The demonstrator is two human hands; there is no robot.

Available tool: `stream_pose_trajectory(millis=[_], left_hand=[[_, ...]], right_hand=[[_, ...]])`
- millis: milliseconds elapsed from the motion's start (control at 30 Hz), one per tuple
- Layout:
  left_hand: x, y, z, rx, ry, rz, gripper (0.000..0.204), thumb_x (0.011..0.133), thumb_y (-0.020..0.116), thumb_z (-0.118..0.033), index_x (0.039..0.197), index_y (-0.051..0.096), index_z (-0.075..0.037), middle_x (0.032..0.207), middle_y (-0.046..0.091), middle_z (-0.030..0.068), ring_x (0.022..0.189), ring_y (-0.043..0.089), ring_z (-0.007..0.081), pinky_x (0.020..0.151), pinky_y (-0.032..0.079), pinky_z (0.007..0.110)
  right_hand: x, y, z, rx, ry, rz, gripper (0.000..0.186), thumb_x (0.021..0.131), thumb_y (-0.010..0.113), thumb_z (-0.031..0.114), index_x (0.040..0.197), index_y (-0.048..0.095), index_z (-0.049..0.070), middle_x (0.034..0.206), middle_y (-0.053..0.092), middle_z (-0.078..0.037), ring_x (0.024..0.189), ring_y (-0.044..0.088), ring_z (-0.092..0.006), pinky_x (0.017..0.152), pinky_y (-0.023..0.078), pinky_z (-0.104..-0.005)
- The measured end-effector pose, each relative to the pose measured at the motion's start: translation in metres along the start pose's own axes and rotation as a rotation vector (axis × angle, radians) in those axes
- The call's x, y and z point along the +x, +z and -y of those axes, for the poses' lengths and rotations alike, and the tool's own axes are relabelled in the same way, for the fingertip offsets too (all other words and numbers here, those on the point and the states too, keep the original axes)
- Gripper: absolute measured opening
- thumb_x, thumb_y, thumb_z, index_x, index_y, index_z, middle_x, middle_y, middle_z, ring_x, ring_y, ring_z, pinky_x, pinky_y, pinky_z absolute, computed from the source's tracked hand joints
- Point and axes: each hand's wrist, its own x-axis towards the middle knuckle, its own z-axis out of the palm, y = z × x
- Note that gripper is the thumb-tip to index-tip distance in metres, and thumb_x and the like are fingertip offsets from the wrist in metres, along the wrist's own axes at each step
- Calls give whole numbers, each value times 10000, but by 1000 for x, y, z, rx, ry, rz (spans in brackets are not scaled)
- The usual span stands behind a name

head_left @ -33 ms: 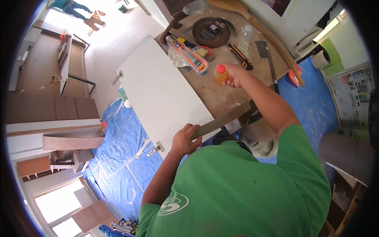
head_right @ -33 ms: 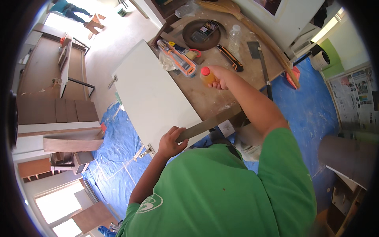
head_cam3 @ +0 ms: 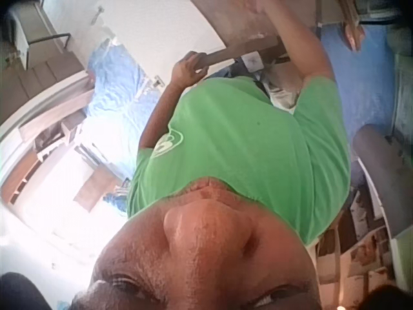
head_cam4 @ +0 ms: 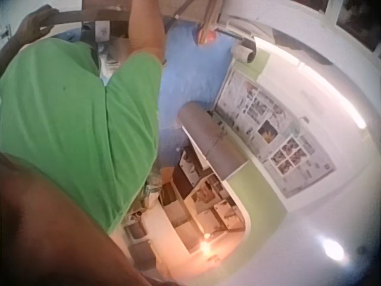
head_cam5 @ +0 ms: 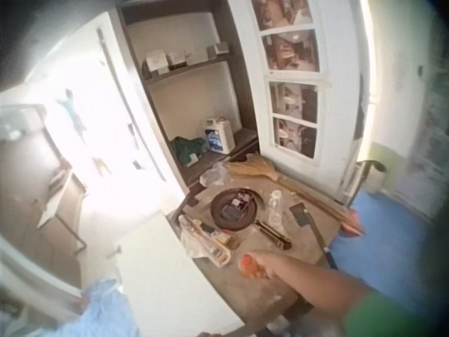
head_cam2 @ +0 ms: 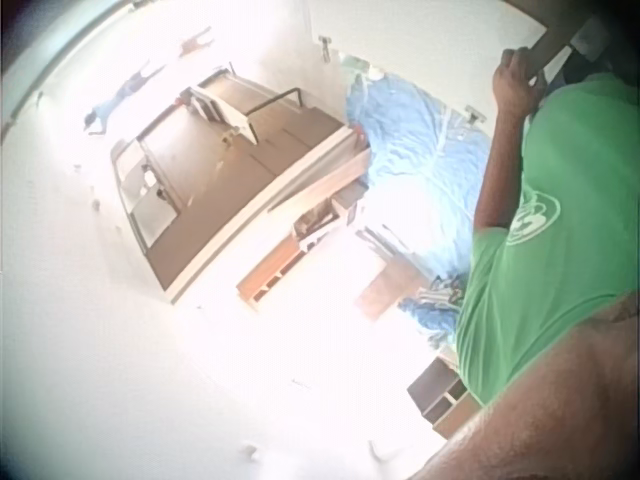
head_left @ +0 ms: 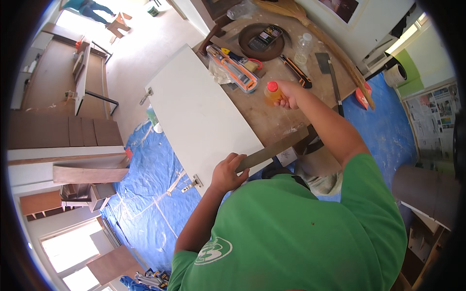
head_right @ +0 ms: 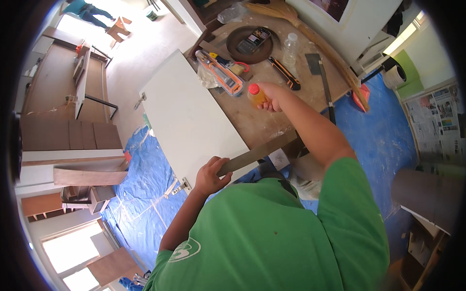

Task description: The person applies a strip of brown edge banding to the edge of a white cabinet door. They use scissors to trim the banding, a sanding block to smooth the edge, and a liquid from a bottle to assist adhesion. The person repeatedly aligns, presses, and trims the banding along the door edge.

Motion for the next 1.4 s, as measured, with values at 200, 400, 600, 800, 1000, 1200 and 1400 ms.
stream_pose_trajectory(millis=[200, 400, 600, 800, 1000, 1200, 1400], left_hand=[[6, -15, -8, -41, 12, 10, 406, 793, 773, -212, 1165, 679, -82, 995, 678, 87, 790, 715, 277, 701, 581, 389], [18, -32, -14, -66, 40, -81, 269, 823, 799, -257, 1028, 727, -99, 861, 675, 55, 707, 699, 261, 627, 562, 379], [46, -48, -39, -90, 178, -105, 75, 895, 725, -185, 924, 723, -116, 761, 640, 46, 663, 665, 262, 591, 522, 396], [79, -94, -58, 198, 214, -155, 177, 924, 666, -151, 1077, 713, -77, 981, 669, 89, 1070, 622, 323, 986, 431, 488], [96, -81, -68, 128, 105, -589, 712, 1058, 404, -342, 1600, 153, 47, 1674, 129, 270, 1561, 99, 435, 1246, 81, 537], [97, -90, -85, 65, 130, -641, 742, 1062, 333, -435, 1590, 176, 62, 1662, 170, 272, 1561, 119, 420, 1249, 27, 543], [86, -67, -101, 201, 197, -566, 800, 1056, 259, -501, 1580, 164, 95, 1655, 126, 317, 1560, 90, 442, 1237, -14, 573]], right_hand=[[-7, -3, 3, -30, -23, 19, 655, 945, 386, 764, 996, 684, 183, 717, 700, -117, 388, 419, -56, 379, 295, -193], [-49, -30, -56, -192, -461, -468, 562, 990, 493, 650, 965, 688, 124, 675, 618, -63, 481, 525, -119, 456, 395, -270], [-131, 54, -100, -817, -1185, -152, 476, 996, 616, 489, 1142, 695, 43, 902, 687, -59, 851, 660, -200, 828, 515, -326], [-169, 86, -72, -721, -648, 479, 405, 1044, 594, 296, 1368, 601, 53, 1189, 684, -81, 940, 687, -173, 871, 544, -351], [-154, 144, -68, -90, -927, 404, 481, 1106, 465, 265, 1515, 436, 15, 1401, 584, -66, 1233, 596, -183, 1086, 465, -332], [-162, 183, -38, 227, -951, 709, 732, 1106, 285, 508, 1605, 173, -16, 1676, 226, -95, 1533, 230, -194, 1258, 197, -351], [-173, 190, -2, 347, -1069, 725, 817, 1069, 309, 595, 1632, 77, 51, 1700, 136, -131, 1560, 167, -315, 1263, 173, -463]])
